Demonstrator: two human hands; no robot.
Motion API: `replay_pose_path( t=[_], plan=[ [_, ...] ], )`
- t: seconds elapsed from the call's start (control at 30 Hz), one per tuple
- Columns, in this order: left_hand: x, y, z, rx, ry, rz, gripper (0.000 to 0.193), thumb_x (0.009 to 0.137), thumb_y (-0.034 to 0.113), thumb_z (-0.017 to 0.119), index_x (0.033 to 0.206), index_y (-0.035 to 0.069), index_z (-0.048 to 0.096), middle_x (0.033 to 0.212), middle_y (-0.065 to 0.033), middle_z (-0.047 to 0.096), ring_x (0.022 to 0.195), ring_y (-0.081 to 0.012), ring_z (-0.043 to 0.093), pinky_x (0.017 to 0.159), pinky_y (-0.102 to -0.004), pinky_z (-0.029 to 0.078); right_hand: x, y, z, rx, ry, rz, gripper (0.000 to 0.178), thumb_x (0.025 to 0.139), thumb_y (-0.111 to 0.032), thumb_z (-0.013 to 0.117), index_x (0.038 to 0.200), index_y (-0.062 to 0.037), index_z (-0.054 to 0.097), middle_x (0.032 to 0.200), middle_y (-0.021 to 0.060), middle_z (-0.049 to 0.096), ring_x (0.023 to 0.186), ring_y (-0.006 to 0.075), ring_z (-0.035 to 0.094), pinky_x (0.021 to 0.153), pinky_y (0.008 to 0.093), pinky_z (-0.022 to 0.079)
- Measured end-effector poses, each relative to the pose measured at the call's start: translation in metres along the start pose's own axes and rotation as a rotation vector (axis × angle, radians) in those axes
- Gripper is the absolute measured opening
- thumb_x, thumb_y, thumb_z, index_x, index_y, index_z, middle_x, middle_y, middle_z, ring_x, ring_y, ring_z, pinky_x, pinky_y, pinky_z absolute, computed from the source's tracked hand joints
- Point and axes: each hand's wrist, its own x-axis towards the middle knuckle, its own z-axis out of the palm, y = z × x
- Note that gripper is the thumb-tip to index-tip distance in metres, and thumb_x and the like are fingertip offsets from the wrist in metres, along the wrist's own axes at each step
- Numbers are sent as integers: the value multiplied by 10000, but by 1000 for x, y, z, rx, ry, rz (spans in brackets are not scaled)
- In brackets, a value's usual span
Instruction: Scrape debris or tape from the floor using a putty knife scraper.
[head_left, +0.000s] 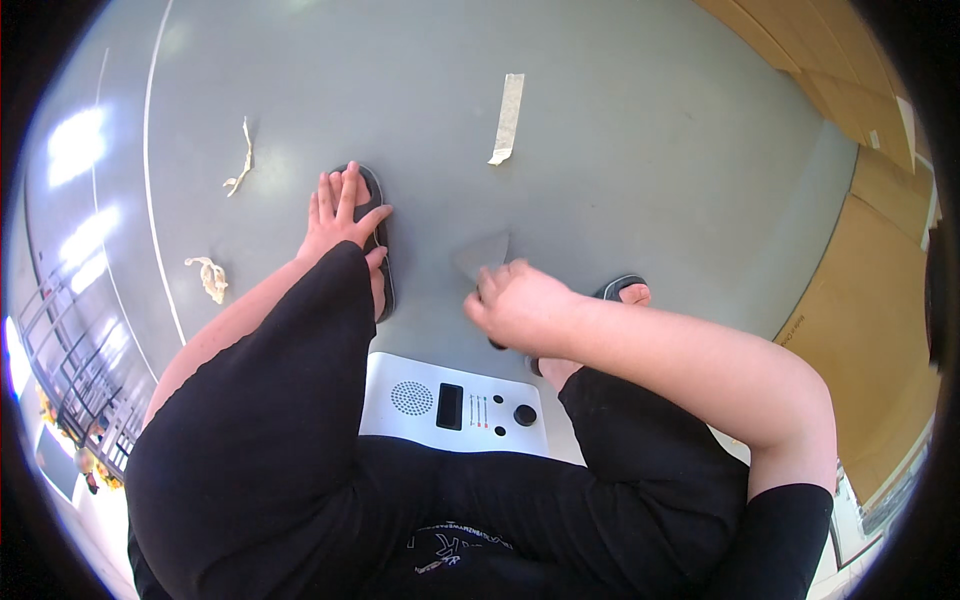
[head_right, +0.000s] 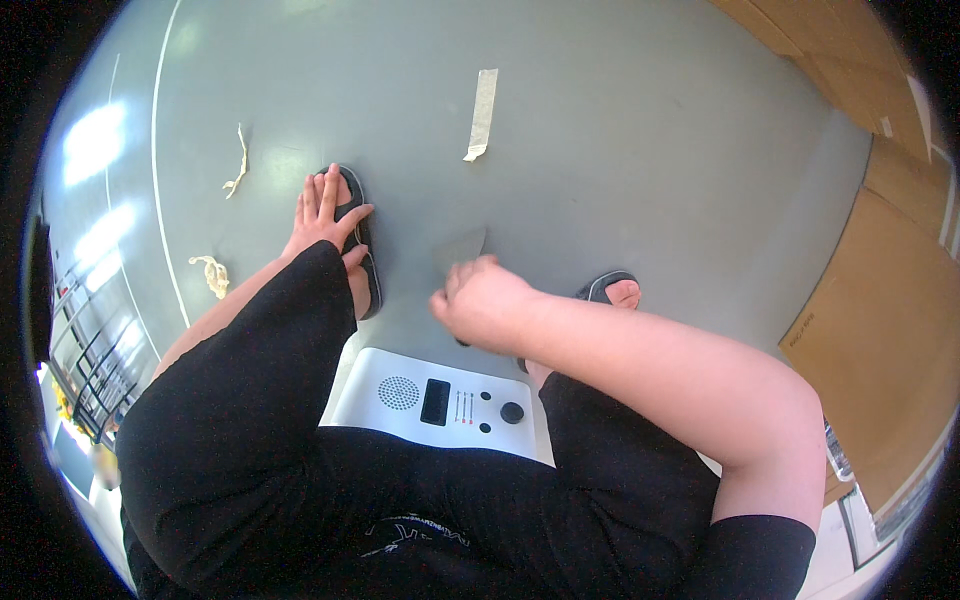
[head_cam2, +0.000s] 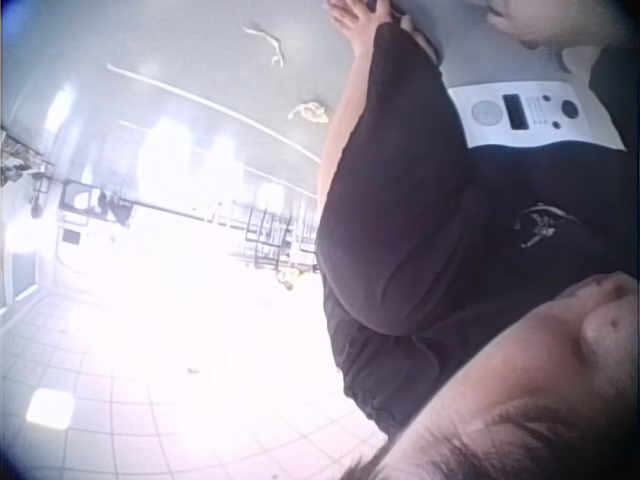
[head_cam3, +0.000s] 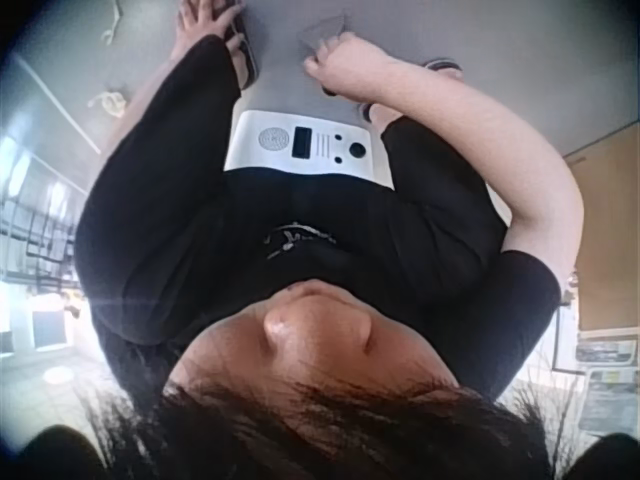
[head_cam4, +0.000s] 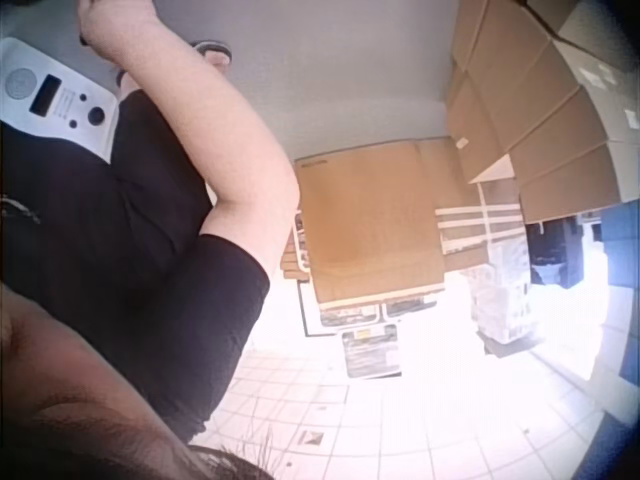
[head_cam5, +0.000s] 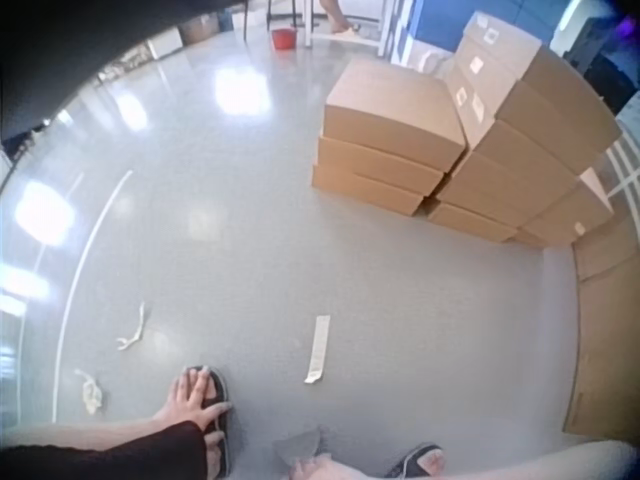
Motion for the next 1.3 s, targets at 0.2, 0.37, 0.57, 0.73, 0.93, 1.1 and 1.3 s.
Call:
replay_pose_path(
  t=[0.2, 0.37, 0.57, 0.73, 0.93, 1.1, 1.3],
  plan=[
    [4, -3, 7, 36, -22, -25, 677, 843, 459, 751, 1467, 347, 514, 1693, -266, -4, 1515, -581, 99, 1205, -632, 251, -2, 11, -7, 500, 25, 123, 257, 828, -167, 696, 1016, 4, 654, 993, 199, 693, 946, 374, 691, 827, 458, 558],
    [2, -3, 6, 8, -22, -35, 663, 841, 455, 753, 1457, 356, 525, 1695, -261, -3, 1515, -582, 95, 1216, -629, 229, -15, 87, -41, 975, 219, 623, 367, 798, -268, 794, 1044, -59, 619, 889, 151, 670, 860, 280, 672, 746, 414, 527],
    [2, -4, 2, 19, -70, -47, 657, 842, 459, 750, 1452, 354, 529, 1695, -260, -2, 1518, -581, 84, 1222, -630, 211, -86, 193, -52, 1033, 129, 905, 308, 783, -176, 798, 1032, -74, 647, 878, 33, 677, 705, 136, 627, 594, 319, 497],
    [4, -4, 5, 6, -64, -38, 658, 838, 451, 756, 1449, 350, 532, 1693, -263, -4, 1511, -595, 84, 1217, -640, 222, -163, 231, -19, 907, -57, 1264, 326, 758, -193, 781, 1018, -65, 631, 826, 37, 643, 704, 169, 608, 562, 389, 498],
    [-1, -4, 4, 12, -23, -31, 664, 828, 444, 765, 1445, 348, 537, 1691, -268, 5, 1492, -623, 85, 1208, -656, 236, -228, 239, -6, 740, -269, 1494, 343, 770, -228, 822, 996, -57, 628, 786, 35, 651, 677, 185, 629, 611, 395, 531],
    [-1, -3, 4, 19, 1, -35, 666, 821, 448, 769, 1441, 351, 545, 1691, -266, 20, 1489, -626, 85, 1209, -660, 236, -217, 237, -3, 774, -528, 1404, 332, 795, -218, 822, 998, -35, 634, 806, 62, 696, 702, 183, 664, 629, 386, 545],
    [-1, -4, -3, 5, -66, -60, 659, 831, 458, 760, 1445, 363, 543, 1692, -256, 25, 1492, -621, 75, 1211, -661, 231, -173, 269, -31, 1027, 122, 1149, 349, 834, -257, 799, 1060, -34, 654, 827, 64, 695, 686, 158, 652, 633, 327, 538]
  ],
)
